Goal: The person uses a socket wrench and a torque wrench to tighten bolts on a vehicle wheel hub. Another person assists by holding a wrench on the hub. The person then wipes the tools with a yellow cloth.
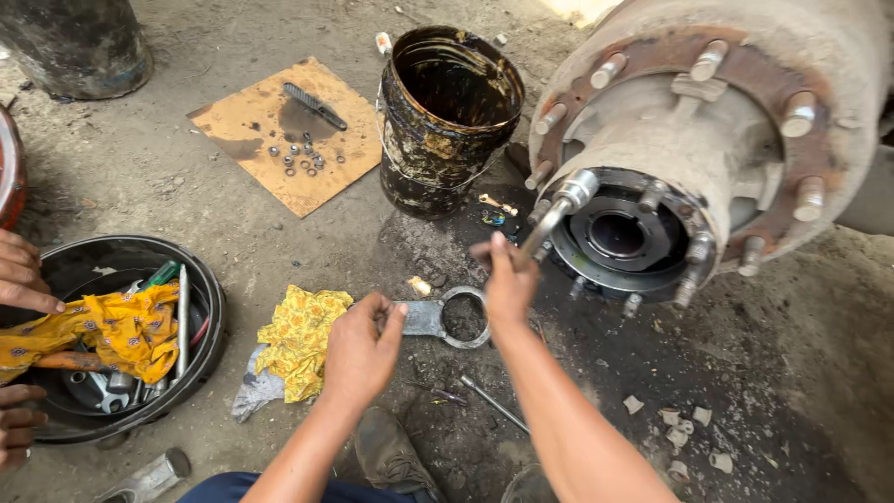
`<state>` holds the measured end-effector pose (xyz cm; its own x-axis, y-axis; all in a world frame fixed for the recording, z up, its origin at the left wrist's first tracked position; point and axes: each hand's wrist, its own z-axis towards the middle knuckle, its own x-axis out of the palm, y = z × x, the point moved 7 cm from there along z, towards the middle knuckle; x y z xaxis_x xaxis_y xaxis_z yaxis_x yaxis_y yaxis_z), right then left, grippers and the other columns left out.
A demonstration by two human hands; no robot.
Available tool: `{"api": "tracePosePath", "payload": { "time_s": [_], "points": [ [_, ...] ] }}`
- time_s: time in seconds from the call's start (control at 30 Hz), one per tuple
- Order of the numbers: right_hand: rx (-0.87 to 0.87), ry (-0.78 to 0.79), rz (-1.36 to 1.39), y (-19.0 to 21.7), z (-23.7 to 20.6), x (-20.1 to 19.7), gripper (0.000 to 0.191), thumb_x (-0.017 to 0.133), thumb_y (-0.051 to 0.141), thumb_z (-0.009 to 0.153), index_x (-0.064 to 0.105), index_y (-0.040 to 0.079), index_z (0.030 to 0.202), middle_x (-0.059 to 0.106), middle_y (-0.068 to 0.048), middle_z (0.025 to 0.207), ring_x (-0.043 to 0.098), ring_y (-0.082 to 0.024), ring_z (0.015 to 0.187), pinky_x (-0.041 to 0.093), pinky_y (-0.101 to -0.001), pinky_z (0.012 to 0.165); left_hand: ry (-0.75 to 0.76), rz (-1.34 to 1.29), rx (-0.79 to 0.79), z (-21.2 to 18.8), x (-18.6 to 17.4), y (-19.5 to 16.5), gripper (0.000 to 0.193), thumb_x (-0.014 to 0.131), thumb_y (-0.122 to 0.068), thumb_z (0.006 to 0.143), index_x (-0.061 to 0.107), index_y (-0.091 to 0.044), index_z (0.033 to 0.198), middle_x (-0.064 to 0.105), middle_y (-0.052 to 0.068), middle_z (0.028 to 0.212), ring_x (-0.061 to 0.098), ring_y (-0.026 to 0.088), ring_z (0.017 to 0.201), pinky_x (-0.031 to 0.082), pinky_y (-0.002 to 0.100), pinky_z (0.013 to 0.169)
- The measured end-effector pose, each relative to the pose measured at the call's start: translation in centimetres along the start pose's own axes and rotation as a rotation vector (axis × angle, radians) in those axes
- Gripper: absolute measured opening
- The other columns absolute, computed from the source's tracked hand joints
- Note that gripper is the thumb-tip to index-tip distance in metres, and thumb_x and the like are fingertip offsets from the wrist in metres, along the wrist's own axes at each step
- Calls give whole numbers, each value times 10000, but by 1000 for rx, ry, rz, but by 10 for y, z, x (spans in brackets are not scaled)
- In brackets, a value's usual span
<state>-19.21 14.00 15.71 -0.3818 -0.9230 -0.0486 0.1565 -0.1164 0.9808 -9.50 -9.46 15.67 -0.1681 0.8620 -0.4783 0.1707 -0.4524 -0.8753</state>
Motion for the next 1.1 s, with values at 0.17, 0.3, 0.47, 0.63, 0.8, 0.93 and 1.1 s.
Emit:
{"api": "tracePosePath", "payload": {
  "time_s": [0.17,0.3,0.47,0.63,0.8,0.93,1.1],
  "points": [
    [-11,180,276,9,10,2,268,650,294,1013,676,65,876,671,4,791,598,-79,680,485,-263,600,-71,9,118,9,15,17,296,694,-331,893,680,-36,870,681,168,723,671,367,705,509,480,645],
    [-31,254,337,62,17,-12,469,441,468,1067,599,96,828,485,49,621,413,-49,511,347,-229,449,17,46,-4,7,34,33,304,672,-359,890,679,-55,877,696,162,714,690,357,715,520,482,670],
    [-283,284,-234,92,-31,-36,420,476,362,1074,551,58,795,450,21,656,395,-90,590,307,-318,525,6,-49,59,6,44,50,231,670,-258,873,656,-41,952,713,158,779,706,330,740,535,452,699],
    [-40,834,-737,46,-99,-93,433,524,428,991,586,42,804,547,-84,678,556,-226,644,442,-425,626,78,-182,168,10,46,28,279,659,-90,840,615,-18,1106,726,157,1032,733,257,852,568,396,757],
    [137,1049,-1082,63,-117,-150,478,518,519,984,615,63,880,621,-152,745,637,-329,801,485,-478,784,229,-655,317,11,56,-105,333,640,-182,954,536,-36,1235,676,49,1147,761,116,823,633,308,697],
    [57,949,-1059,92,-129,-171,458,551,524,943,672,84,917,654,-161,766,635,-356,872,488,-482,799,92,-378,551,6,40,-194,400,857,-238,811,666,-18,1086,750,92,897,698,151,719,581,294,644],
    [101,952,-901,66,-155,-191,446,559,523,958,698,101,999,677,-130,827,650,-341,890,490,-486,814,-35,-277,877,-28,29,-229,559,934,-249,728,629,-18,1136,744,80,996,726,155,867,580,275,791]
  ]
}}
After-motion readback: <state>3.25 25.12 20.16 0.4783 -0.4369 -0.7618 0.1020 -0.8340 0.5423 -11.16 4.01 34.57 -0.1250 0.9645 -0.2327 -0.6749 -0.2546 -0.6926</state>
